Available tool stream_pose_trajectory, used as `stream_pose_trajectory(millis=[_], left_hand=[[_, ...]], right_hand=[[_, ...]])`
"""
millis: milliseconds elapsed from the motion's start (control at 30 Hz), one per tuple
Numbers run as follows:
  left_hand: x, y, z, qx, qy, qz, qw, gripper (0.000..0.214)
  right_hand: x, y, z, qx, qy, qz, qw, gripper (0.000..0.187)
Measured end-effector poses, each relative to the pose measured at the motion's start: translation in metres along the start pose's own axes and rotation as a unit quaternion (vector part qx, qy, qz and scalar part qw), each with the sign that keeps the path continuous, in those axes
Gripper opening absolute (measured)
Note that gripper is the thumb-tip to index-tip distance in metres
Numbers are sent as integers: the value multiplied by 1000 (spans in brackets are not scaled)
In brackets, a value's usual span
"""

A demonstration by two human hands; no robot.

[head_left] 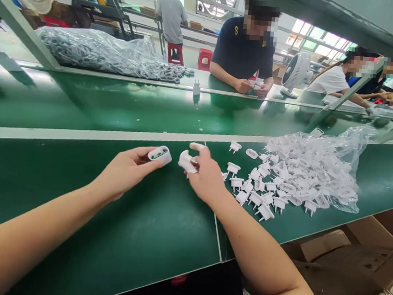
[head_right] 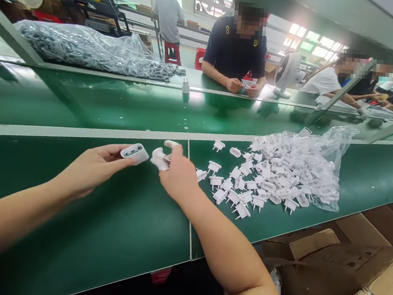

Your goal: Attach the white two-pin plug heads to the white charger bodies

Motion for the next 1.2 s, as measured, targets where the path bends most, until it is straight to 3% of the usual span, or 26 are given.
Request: stream_pose_trajectory(millis=[100, 167, 300, 433, 600, 733, 867, 933, 1033, 1200], left_hand=[[26, 12, 32, 58, -27, -27, 998, 77], [32, 21, 43, 83, 13, -62, 995, 64], [22, 34, 52, 101, 157, -105, 977, 44], [18, 34, 51, 100, 183, -98, 973, 58], [17, 34, 52, 94, 202, -108, 969, 38], [15, 35, 53, 83, 230, -111, 963, 40], [12, 36, 53, 80, 239, -84, 964, 32], [11, 35, 53, 82, 238, -72, 965, 28], [9, 36, 53, 89, 227, -66, 968, 24], [6, 37, 52, 99, 215, -59, 970, 23]], right_hand=[[-13, 5, -5, -6, 31, -231, 973, 39], [-13, 14, -5, 28, 43, -317, 947, 40], [-7, 21, 2, 72, 65, -352, 931, 45], [1, 20, 8, 79, 58, -357, 929, 39], [23, 6, 14, 46, -57, -246, 966, 16], [39, -8, 27, -6, -119, -111, 987, 38], [69, -5, 45, -6, -245, 69, 967, 8], [75, 5, 50, 14, -286, 143, 947, 8], [71, 15, 50, 28, -294, 187, 937, 14], [68, 19, 47, 27, -284, 190, 939, 7]])
Point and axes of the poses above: each hand's wrist, its own z-axis away from the middle knuckle, its own y-axis out of the palm, x = y × z, the point moved 10 cm from there along -z, towards the middle knuckle, and after that the axes turned 2 degrees about -y, right-handed, at the moved point
